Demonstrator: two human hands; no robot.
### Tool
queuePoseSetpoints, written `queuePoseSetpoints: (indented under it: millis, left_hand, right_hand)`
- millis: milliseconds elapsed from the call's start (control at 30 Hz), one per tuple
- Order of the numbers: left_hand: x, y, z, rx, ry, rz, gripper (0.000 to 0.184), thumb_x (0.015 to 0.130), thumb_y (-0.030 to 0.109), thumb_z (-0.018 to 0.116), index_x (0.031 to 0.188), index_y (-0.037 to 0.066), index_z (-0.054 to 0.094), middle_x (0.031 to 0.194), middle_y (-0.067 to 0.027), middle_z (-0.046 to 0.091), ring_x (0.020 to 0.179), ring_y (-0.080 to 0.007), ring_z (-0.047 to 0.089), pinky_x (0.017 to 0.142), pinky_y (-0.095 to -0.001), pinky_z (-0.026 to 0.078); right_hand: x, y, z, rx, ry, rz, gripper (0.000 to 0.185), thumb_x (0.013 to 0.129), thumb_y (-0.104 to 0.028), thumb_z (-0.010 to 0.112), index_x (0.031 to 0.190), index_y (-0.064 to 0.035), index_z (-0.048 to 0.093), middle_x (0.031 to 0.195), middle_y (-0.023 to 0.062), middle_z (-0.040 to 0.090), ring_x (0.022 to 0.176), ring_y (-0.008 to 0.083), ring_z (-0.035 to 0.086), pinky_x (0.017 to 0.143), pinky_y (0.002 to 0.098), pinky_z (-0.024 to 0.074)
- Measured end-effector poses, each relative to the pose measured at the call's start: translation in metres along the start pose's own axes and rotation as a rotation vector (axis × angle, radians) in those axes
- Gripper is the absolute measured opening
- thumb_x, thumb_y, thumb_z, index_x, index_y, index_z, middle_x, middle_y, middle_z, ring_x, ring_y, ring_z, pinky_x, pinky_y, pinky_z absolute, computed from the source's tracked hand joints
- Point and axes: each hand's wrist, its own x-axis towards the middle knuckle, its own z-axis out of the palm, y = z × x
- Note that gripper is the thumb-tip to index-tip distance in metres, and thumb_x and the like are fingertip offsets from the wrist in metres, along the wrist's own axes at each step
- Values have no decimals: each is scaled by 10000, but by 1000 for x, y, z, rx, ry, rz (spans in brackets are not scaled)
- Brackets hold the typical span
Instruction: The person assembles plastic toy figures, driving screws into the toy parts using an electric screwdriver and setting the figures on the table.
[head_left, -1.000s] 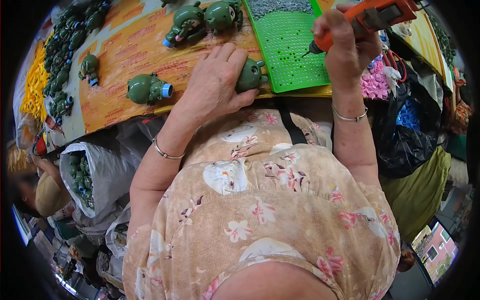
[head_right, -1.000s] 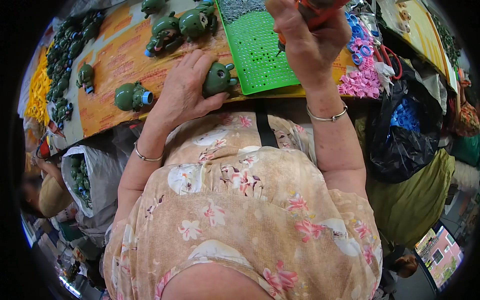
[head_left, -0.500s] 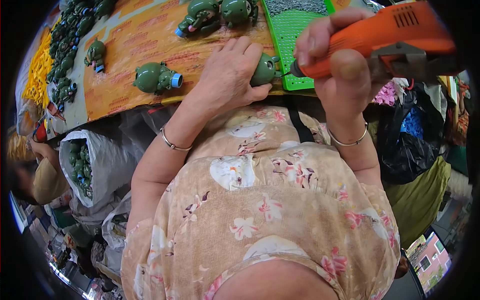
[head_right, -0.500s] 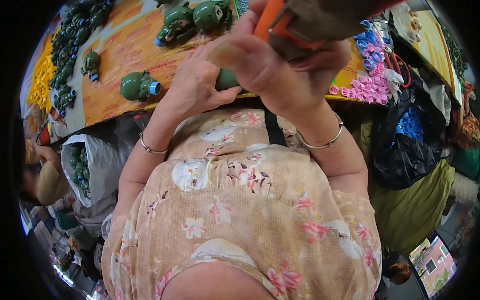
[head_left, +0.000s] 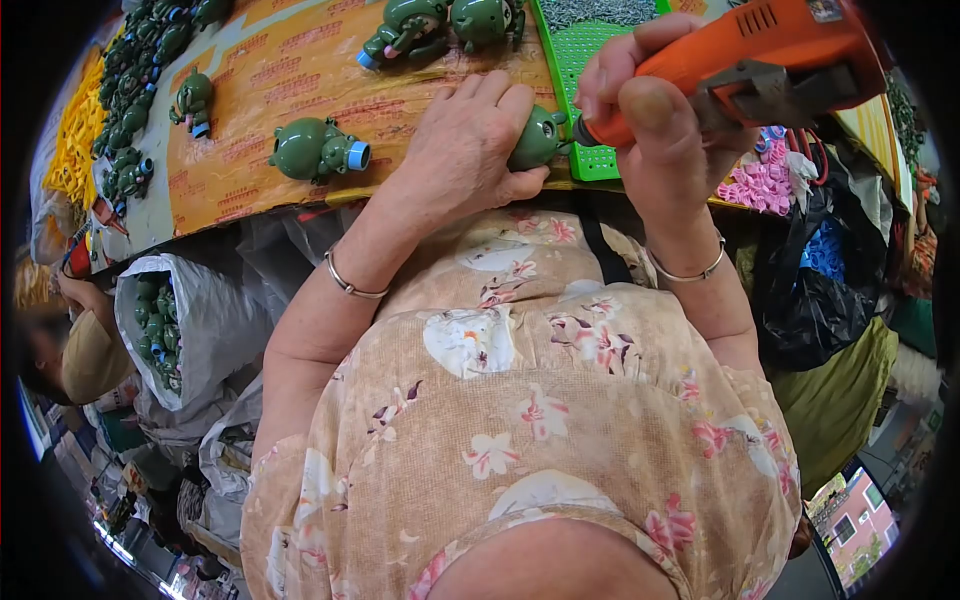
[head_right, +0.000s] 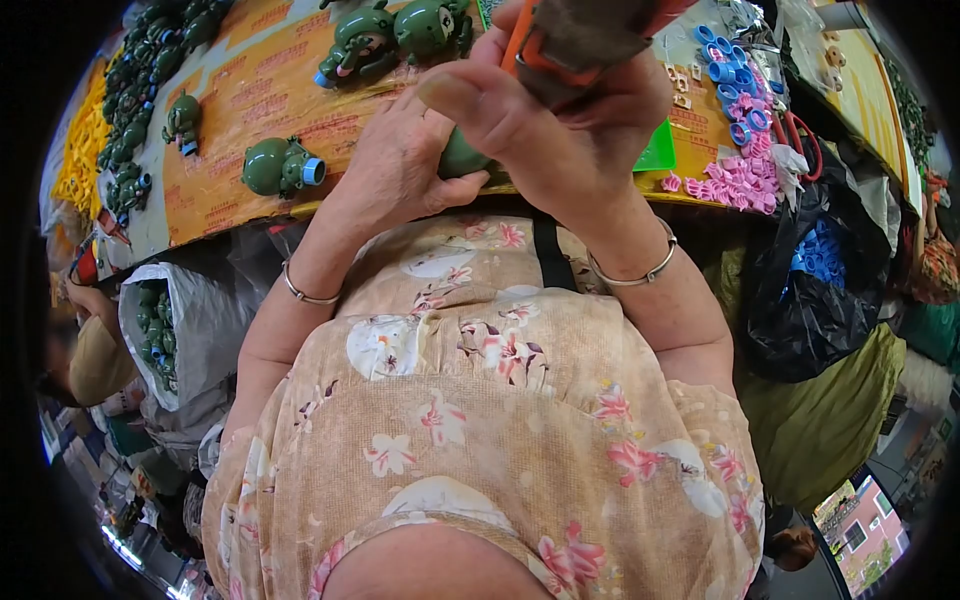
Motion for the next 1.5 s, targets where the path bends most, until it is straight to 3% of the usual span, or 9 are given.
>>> queuePoseSetpoints:
  millis: [200,333,533,767,867,1067,1167,1300,1500]
  left_hand:
    - [0,-1,1,-11,-16,16,488,680,253,845,1017,33,569,1056,-158,574,1064,-355,577,894,-458,462]
    - [0,-4,2,-36,-28,33,499,678,254,849,1027,34,566,1065,-161,576,1065,-366,576,894,-462,468]
    - [-2,3,-10,-75,-106,-110,679,674,173,849,1275,22,570,1148,-193,614,1115,-393,591,963,-462,479]
    - [-23,15,-33,-120,109,4,673,597,144,874,1186,10,577,1085,-185,604,1006,-410,599,860,-474,494]
    - [-52,18,-71,-298,121,-99,720,585,225,921,1209,16,629,1183,-195,598,1129,-382,593,960,-429,476]
    - [-100,-53,-128,-21,71,-330,690,602,377,917,1172,45,715,1467,-212,490,1374,-385,468,1131,-474,382]
    - [-102,-79,-122,-290,-72,-416,687,602,390,917,1167,52,720,1479,-191,480,1359,-373,484,1124,-452,395]
    - [-101,-79,-119,-189,-63,-208,687,634,380,906,1212,65,709,1458,-177,503,1288,-336,557,1064,-400,456]
    - [-216,-95,-147,-1035,250,-365,727,722,504,765,1222,-16,677,1412,-275,540,1219,-319,622,1030,-404,515]
  right_hand:
    - [6,-6,-26,-554,-283,-141,436,898,-130,772,1214,-43,484,876,96,612,747,172,594,691,329,520]
    - [6,-3,-9,-81,-217,-28,375,911,-206,773,1131,-22,532,803,79,604,664,167,579,607,310,490]
    - [7,-15,-22,34,-159,-69,553,908,-382,755,1265,-38,511,893,91,584,751,205,567,699,360,491]
    - [3,-33,-25,75,-74,-30,556,882,-369,764,1246,-30,515,888,92,573,746,209,554,696,356,475]
    - [1,-33,-18,51,-73,-45,598,864,-362,816,1233,-5,511,822,85,562,717,200,552,657,339,490]
    - [1,-30,-14,-18,-94,-46,591,875,-391,813,1214,-7,519,843,96,576,715,206,563,653,340,489]
    - [1,-25,-13,-62,-103,-59,574,887,-403,791,1216,-19,521,849,94,572,719,210,559,661,350,484]
    - [3,-20,-32,-55,-113,-33,546,902,-427,735,1206,-21,532,865,86,544,744,218,537,708,369,465]
    - [7,-28,-43,-72,-115,-17,547,905,-440,728,1218,-28,551,855,80,538,759,227,538,729,378,440]
